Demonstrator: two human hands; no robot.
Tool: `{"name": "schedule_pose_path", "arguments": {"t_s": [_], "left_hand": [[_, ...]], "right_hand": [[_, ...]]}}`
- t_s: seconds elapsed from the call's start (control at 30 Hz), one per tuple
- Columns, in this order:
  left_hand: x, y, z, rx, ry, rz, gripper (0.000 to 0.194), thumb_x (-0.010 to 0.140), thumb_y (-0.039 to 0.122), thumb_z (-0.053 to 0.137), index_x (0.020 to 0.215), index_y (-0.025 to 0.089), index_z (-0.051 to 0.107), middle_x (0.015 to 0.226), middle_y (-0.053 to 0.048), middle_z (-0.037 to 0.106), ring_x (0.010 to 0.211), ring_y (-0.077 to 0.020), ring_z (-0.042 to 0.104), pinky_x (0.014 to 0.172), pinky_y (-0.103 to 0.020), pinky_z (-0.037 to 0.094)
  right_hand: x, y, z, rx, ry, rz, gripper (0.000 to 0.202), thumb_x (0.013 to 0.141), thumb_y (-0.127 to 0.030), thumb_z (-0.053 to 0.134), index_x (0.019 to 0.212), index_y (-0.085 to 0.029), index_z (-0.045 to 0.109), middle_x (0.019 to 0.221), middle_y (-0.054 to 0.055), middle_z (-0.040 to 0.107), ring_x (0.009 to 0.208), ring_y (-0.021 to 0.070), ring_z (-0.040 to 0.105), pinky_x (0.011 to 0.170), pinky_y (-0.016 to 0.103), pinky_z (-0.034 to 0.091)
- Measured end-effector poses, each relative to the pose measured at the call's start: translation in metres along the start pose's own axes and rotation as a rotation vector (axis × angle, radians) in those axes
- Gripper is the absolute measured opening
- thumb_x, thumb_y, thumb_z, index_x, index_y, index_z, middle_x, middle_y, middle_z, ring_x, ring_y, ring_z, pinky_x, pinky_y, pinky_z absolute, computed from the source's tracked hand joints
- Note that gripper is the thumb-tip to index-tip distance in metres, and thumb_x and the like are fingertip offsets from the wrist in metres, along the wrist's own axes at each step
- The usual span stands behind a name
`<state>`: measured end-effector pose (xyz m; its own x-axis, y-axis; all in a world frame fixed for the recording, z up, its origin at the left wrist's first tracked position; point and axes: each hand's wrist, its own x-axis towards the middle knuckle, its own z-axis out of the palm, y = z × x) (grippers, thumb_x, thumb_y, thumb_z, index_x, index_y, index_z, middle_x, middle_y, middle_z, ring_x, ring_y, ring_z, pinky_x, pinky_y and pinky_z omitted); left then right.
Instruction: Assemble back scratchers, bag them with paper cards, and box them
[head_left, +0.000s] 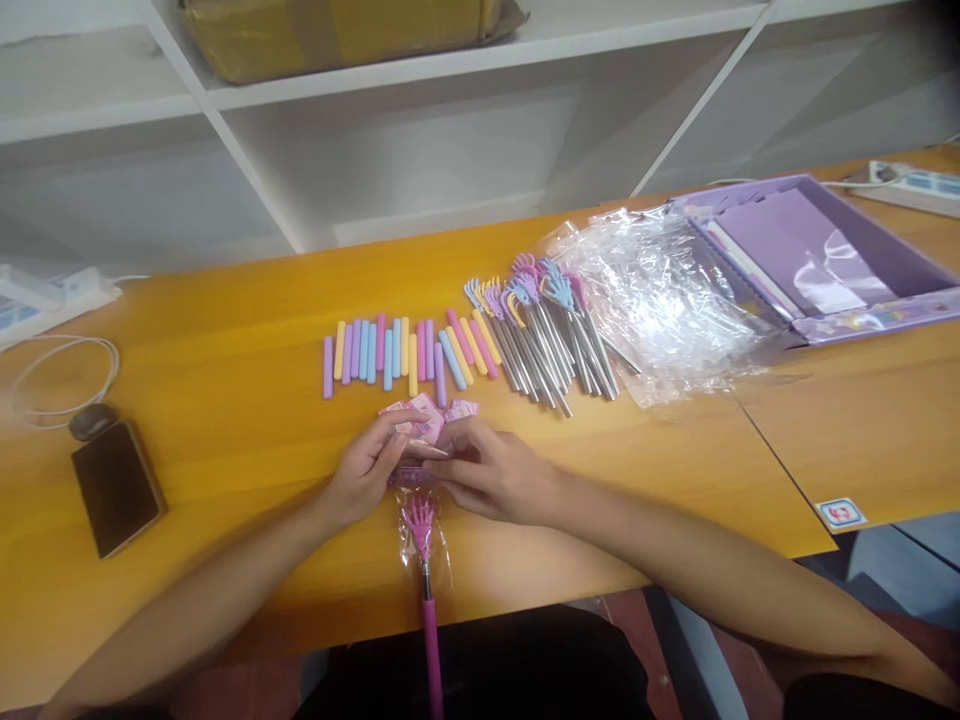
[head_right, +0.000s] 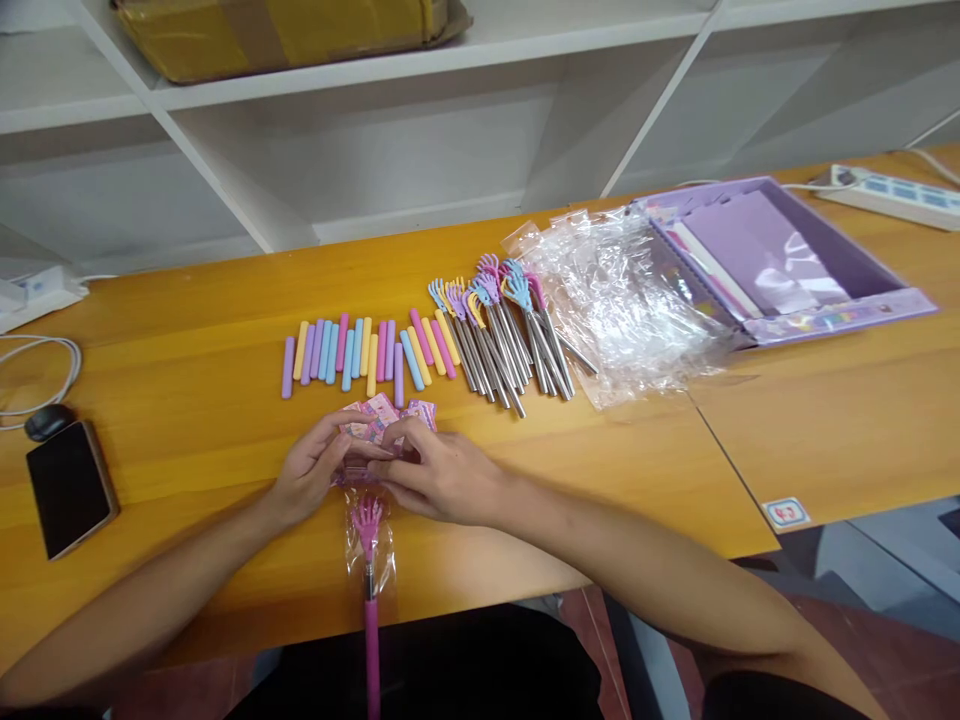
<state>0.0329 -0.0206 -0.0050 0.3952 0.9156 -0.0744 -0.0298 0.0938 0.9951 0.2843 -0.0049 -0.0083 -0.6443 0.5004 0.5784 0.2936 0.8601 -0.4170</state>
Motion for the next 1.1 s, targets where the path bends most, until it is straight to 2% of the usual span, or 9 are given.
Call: {"name": "schedule_pose_path", "arguments": {"t_s": [0.1, 0.2, 0.33, 0.47, 0.63, 0.73, 0.8, 0.93, 1.1], "left_hand": [[-0.001, 0.000, 0.000, -0.014, -0.065, 0.003, 0.042, 0.115, 0.046, 0.047, 0.147, 0.020, 0.054, 0.120, -0.013, 0.083, 0.118, -0.0263, 0.079, 0.103, -0.040, 0.062], [-0.002, 0.000, 0.001, -0.023, -0.062, 0.018, 0.039, 0.116, 0.045, 0.045, 0.146, 0.021, 0.053, 0.121, -0.013, 0.083, 0.118, -0.0261, 0.079, 0.102, -0.041, 0.062], [-0.004, 0.001, 0.004, 0.032, -0.047, 0.024, 0.040, 0.115, 0.046, 0.047, 0.145, 0.021, 0.055, 0.119, -0.013, 0.083, 0.114, -0.0264, 0.080, 0.101, -0.041, 0.062], [-0.009, 0.005, 0.009, 0.058, -0.033, 0.009, 0.045, 0.113, 0.048, 0.050, 0.149, 0.021, 0.054, 0.124, -0.013, 0.081, 0.115, -0.0268, 0.078, 0.105, -0.042, 0.059], [-0.014, 0.009, 0.012, -0.017, -0.053, -0.024, 0.050, 0.111, 0.052, 0.053, 0.152, 0.023, 0.053, 0.129, -0.014, 0.079, 0.119, -0.0279, 0.076, 0.107, -0.042, 0.057], [-0.015, 0.012, 0.015, -0.198, -0.136, -0.025, 0.063, 0.109, 0.066, 0.046, 0.157, 0.026, 0.047, 0.143, -0.017, 0.071, 0.127, -0.0314, 0.072, 0.111, -0.048, 0.056], [-0.017, 0.014, 0.020, -0.253, -0.157, -0.074, 0.069, 0.106, 0.072, 0.047, 0.157, 0.025, 0.048, 0.150, -0.020, 0.065, 0.131, -0.0341, 0.069, 0.109, -0.050, 0.057], [-0.021, 0.014, 0.033, -0.067, -0.166, -0.242, 0.051, 0.105, 0.056, 0.064, 0.142, 0.020, 0.061, 0.130, -0.017, 0.075, 0.106, -0.0280, 0.076, 0.093, -0.040, 0.060], [-0.022, 0.003, 0.035, 0.049, -0.176, -0.283, 0.046, 0.104, 0.060, 0.062, 0.118, 0.016, 0.069, 0.096, -0.008, 0.075, 0.084, -0.0213, 0.070, 0.078, -0.031, 0.055]], "right_hand": [[0.000, -0.001, 0.000, -0.014, 0.017, -0.018, 0.022, 0.104, -0.022, 0.067, 0.125, -0.017, 0.069, 0.130, 0.015, 0.061, 0.087, 0.0140, 0.068, 0.070, 0.029, 0.064], [-0.001, 0.000, -0.001, -0.032, 0.018, -0.032, 0.023, 0.105, -0.024, 0.065, 0.128, -0.018, 0.067, 0.134, 0.015, 0.063, 0.089, 0.0145, 0.070, 0.072, 0.030, 0.064], [0.000, 0.004, -0.002, 0.017, 0.044, -0.044, 0.020, 0.105, -0.025, 0.067, 0.125, -0.020, 0.069, 0.125, 0.012, 0.069, 0.095, 0.0162, 0.073, 0.079, 0.031, 0.065], [0.004, 0.005, -0.003, 0.103, 0.151, -0.058, 0.015, 0.103, -0.025, 0.072, 0.117, -0.019, 0.070, 0.114, 0.010, 0.074, 0.097, 0.0168, 0.074, 0.083, 0.031, 0.063], [0.007, 0.001, -0.005, 0.098, 0.259, -0.076, 0.033, 0.102, -0.016, 0.073, 0.133, -0.019, 0.063, 0.104, 0.006, 0.079, 0.092, 0.0160, 0.076, 0.078, 0.031, 0.058], [0.007, 0.001, -0.007, 0.150, 0.299, -0.009, 0.033, 0.101, -0.015, 0.075, 0.131, -0.022, 0.063, 0.098, 0.003, 0.079, 0.087, 0.0154, 0.074, 0.079, 0.033, 0.057], [0.008, 0.003, -0.008, 0.257, 0.327, 0.125, 0.028, 0.101, -0.016, 0.074, 0.127, -0.024, 0.066, 0.099, 0.002, 0.078, 0.088, 0.0156, 0.073, 0.080, 0.033, 0.057], [0.009, 0.015, -0.011, 0.537, 0.384, 0.411, 0.016, 0.103, -0.023, 0.072, 0.119, -0.023, 0.072, 0.095, 0.002, 0.072, 0.081, 0.0145, 0.067, 0.073, 0.031, 0.057], [0.009, 0.023, -0.013, 0.678, 0.299, 0.453, 0.014, 0.107, -0.033, 0.068, 0.109, -0.022, 0.077, 0.099, 0.005, 0.073, 0.085, 0.0162, 0.066, 0.075, 0.033, 0.055]]}}
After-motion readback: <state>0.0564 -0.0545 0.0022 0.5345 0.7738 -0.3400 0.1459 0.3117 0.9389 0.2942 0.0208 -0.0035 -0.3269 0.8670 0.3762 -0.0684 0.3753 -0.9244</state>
